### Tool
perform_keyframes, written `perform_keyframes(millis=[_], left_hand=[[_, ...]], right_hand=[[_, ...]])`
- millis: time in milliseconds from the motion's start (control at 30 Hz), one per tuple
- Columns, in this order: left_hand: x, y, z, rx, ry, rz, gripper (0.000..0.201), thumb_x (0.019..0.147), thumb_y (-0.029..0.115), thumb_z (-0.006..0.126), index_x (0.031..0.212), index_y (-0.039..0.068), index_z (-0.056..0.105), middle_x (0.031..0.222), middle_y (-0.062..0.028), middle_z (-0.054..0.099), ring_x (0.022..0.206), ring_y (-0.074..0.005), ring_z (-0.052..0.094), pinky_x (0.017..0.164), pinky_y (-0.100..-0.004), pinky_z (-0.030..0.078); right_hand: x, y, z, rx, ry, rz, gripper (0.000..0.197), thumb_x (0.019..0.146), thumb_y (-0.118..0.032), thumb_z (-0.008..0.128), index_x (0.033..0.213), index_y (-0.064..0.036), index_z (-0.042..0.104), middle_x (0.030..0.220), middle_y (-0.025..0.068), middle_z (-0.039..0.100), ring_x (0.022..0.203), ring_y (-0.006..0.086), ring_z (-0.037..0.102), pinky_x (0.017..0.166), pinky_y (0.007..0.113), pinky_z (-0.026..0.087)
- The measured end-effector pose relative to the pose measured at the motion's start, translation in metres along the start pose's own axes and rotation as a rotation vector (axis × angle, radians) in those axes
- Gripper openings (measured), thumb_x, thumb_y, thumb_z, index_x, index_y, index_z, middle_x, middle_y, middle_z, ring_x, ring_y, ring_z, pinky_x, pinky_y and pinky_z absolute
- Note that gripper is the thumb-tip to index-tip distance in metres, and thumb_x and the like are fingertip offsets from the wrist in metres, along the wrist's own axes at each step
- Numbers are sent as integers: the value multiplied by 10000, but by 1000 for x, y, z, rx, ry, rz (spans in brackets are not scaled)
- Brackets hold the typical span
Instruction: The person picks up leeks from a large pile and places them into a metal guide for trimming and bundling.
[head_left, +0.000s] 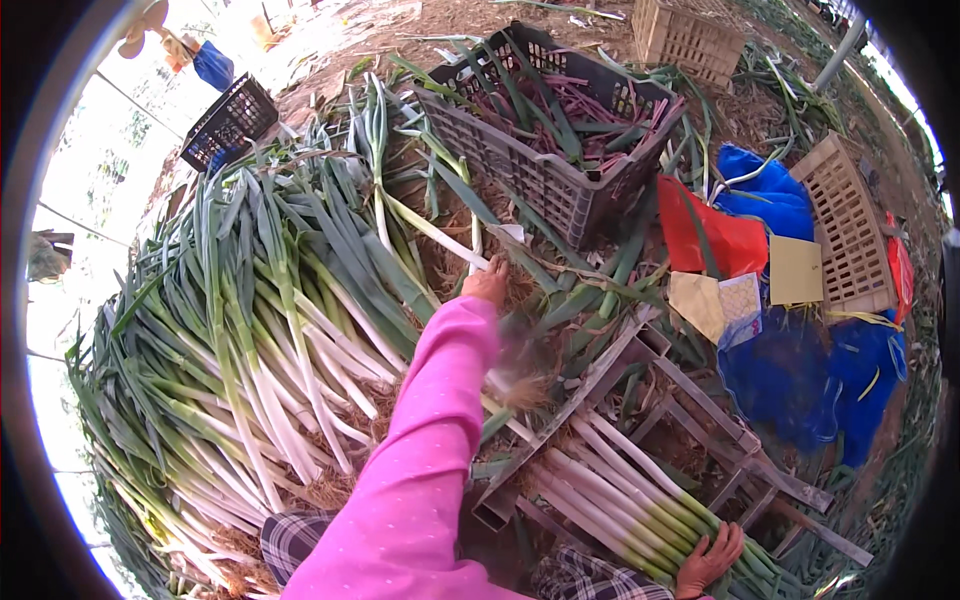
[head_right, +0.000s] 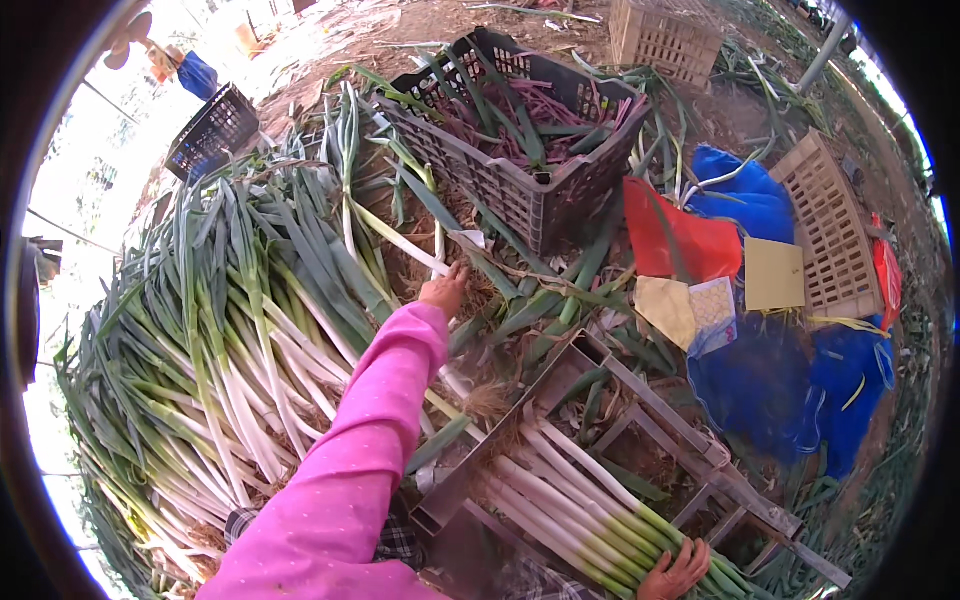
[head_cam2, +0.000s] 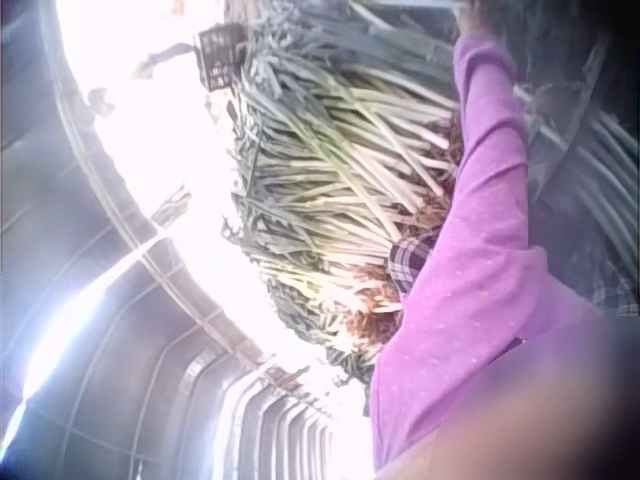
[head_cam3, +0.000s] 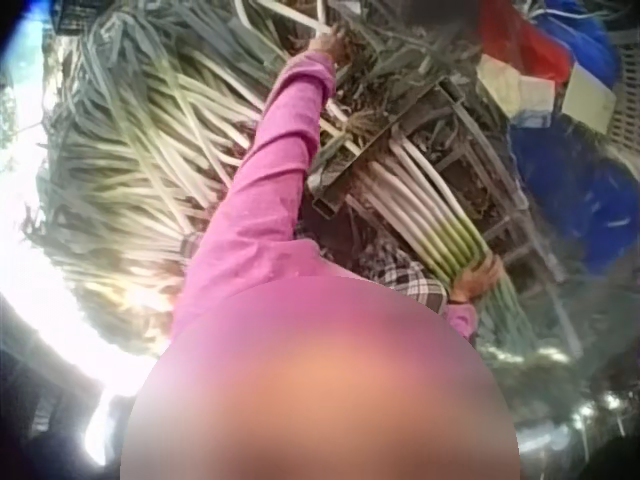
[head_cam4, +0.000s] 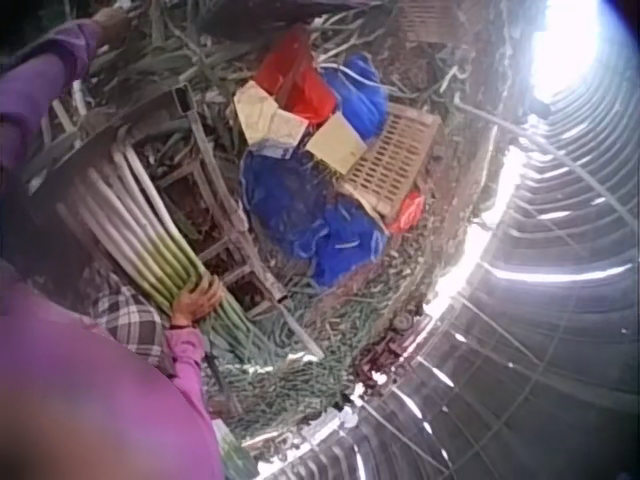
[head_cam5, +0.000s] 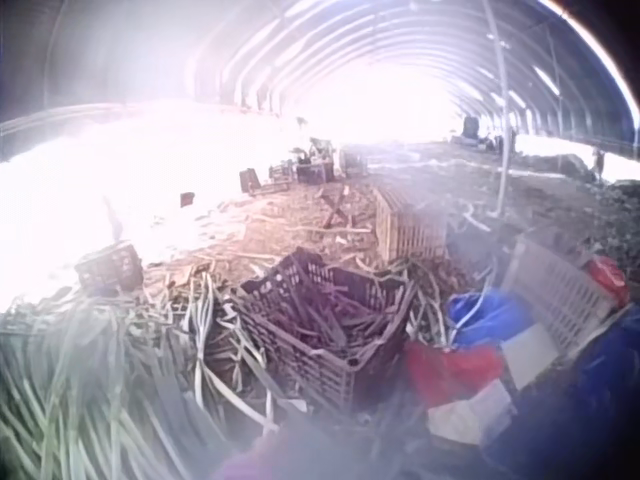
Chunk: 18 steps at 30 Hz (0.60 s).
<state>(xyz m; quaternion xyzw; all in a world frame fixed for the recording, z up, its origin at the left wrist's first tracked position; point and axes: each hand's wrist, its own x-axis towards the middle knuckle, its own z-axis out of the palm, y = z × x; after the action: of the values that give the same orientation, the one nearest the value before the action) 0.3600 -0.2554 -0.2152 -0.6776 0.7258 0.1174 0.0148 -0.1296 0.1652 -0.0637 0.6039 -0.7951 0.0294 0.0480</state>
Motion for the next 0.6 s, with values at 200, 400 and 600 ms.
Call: perform_keyframes(millis=[200, 400, 600], left_hand=[[-24, 42, -25, 358, -358, 304, 269, 906, 206, 559, 1162, 133, 599, 1141, -130, 546, 957, -244, 653, 744, -369, 547], [-238, 7, -65, 92, -445, 824, 112, 750, 147, 635, 800, 72, 701, 788, -102, 663, 723, -287, 686, 605, -402, 570], [-197, -27, -19, -62, -161, -118, 365, 825, 263, 646, 1069, 31, 505, 1036, -182, 557, 809, -355, 648, 701, -478, 510]], right_hand=[[-1, 8, -10, -50, 13, 18, 376, 911, -186, 532, 1260, -52, 497, 1325, 172, 464, 1251, 386, 405, 1069, 513, 293], [3, 4, -2, -17, 15, -17, 375, 910, -199, 538, 1257, -58, 512, 1316, 170, 476, 1252, 377, 410, 1061, 510, 305], [2, -2, 0, -12, 50, -1, 376, 893, -174, 555, 1249, -60, 521, 1306, 163, 487, 1253, 366, 411, 1065, 501, 302]])
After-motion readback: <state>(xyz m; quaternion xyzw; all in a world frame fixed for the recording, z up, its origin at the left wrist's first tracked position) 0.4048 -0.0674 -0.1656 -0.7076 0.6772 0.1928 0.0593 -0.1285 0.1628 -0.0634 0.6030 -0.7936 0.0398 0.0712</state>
